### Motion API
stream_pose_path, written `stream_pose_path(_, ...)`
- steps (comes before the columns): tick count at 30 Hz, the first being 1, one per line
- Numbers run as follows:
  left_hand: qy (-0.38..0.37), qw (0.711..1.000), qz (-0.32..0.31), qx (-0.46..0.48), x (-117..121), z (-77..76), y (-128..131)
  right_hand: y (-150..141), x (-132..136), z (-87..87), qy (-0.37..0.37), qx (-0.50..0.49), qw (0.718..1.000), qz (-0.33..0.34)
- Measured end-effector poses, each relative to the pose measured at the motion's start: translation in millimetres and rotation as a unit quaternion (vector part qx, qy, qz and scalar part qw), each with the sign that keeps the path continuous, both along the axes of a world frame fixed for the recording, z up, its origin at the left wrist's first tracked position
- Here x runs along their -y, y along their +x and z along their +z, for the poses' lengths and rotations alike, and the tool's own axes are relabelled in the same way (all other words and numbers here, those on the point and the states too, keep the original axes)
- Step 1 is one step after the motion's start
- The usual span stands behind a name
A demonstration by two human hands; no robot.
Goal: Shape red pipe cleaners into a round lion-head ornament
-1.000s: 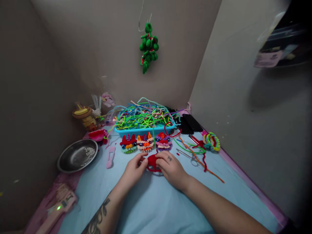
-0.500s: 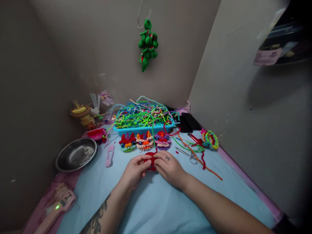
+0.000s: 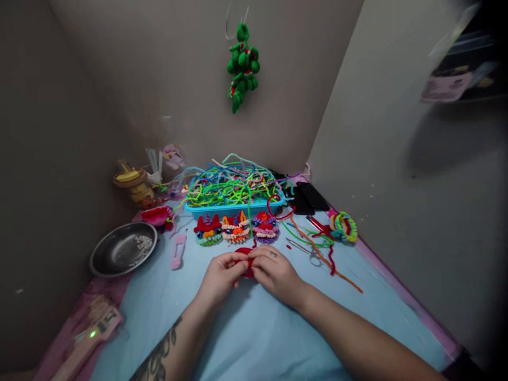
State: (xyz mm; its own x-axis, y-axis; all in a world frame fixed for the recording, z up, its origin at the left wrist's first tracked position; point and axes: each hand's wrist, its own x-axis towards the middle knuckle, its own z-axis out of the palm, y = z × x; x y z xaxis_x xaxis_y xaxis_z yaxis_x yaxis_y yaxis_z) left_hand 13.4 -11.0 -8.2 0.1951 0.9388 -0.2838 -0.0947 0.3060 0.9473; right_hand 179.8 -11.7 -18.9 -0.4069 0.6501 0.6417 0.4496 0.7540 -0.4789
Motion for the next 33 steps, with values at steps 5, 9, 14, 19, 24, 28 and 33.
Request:
stream_pose_path(5,0.002,1.0,0.005,0.003,2,3.1,2,1,-1,2.5,-0.003,-0.014,1.0,-0.008)
stream_pose_path(9,-0.003,1.0,0.007,0.017,3,9.1,4,4,-4,3.5,-0.006,-0.011,0.999,-0.03)
stream_pose_path(14,0.029,0.998,0.064,0.001,1,13.4,1,8,-4,5.2,0.009,-0.041,0.998,-0.056)
stream_pose_path(19,0.039,0.993,0.108,0.016,-5,13.8,-6,14,-5,2.7,0.023,-0.067,0.991,-0.115)
stream_pose_path(24,0.008,0.996,0.081,0.044,-4,15.5,-6,16,-8,2.0,0.014,-0.037,0.992,-0.119)
stream_pose_path(28,-0.016,0.995,0.069,0.069,-4,17.2,-5,16,-8,4.6,0.009,-0.019,0.994,-0.103)
stream_pose_path(33,-0.034,0.994,0.052,0.087,-5,16.7,-8,17,-10,3.4,0.002,0.005,0.997,-0.083)
